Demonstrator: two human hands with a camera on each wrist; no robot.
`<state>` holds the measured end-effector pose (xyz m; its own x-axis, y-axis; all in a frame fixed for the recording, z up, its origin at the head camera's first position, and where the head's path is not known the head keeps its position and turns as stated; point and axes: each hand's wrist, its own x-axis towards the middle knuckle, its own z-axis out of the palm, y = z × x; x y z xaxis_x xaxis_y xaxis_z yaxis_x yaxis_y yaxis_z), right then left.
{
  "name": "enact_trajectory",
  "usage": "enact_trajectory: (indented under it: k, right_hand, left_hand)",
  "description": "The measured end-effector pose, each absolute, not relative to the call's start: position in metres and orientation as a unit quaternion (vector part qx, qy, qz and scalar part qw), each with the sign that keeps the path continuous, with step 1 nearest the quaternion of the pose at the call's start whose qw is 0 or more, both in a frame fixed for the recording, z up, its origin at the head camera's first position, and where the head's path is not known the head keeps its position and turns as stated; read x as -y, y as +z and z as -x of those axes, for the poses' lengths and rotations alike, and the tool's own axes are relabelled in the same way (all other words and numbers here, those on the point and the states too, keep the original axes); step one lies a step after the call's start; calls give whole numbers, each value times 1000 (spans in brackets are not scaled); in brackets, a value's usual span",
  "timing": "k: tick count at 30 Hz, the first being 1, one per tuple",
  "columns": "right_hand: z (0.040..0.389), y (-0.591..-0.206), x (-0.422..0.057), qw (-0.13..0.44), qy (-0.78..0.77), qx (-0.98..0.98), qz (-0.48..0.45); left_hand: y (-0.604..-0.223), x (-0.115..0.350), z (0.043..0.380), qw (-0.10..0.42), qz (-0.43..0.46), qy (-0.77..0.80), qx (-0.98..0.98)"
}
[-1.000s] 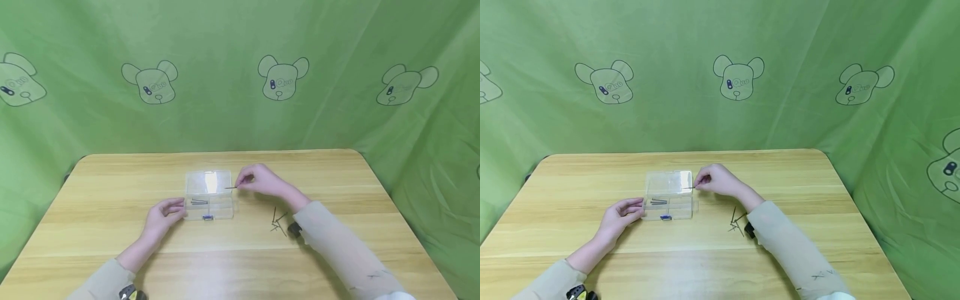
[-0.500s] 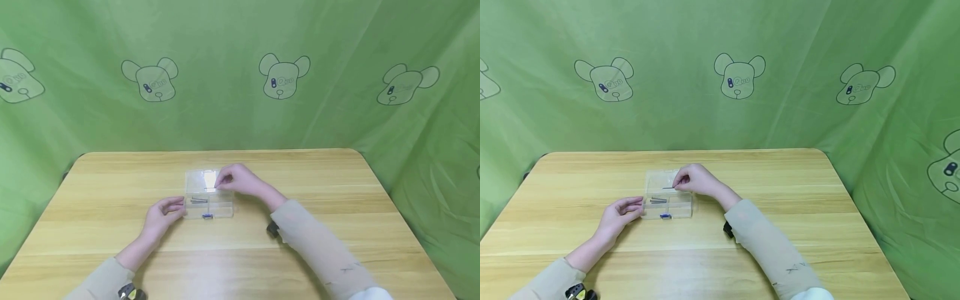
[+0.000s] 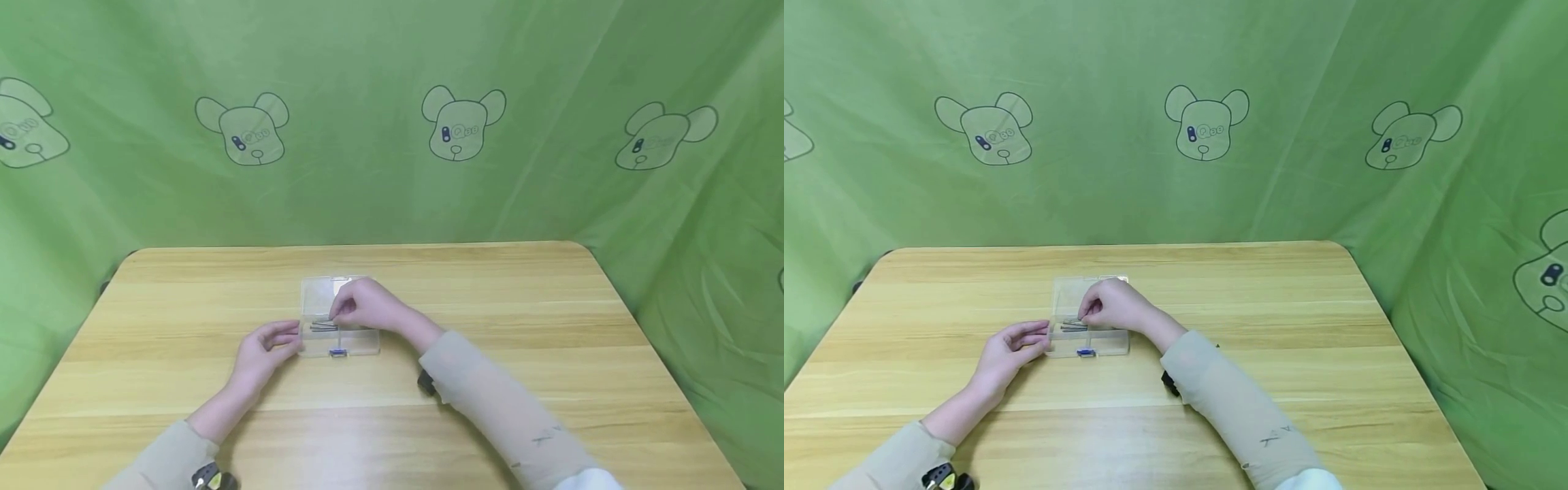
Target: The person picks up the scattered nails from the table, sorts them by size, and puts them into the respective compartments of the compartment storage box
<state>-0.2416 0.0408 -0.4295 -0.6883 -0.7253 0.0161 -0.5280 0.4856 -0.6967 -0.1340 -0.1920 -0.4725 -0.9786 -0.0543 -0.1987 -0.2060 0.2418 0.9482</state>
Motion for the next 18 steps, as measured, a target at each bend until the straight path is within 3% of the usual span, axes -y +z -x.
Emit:
enact_trajectory:
  k: [18]
  right_hand:
    - [236,-435,-29,133,-300,-873,361]
  left_hand:
    - [-472,192,133,62,78,611,-786]
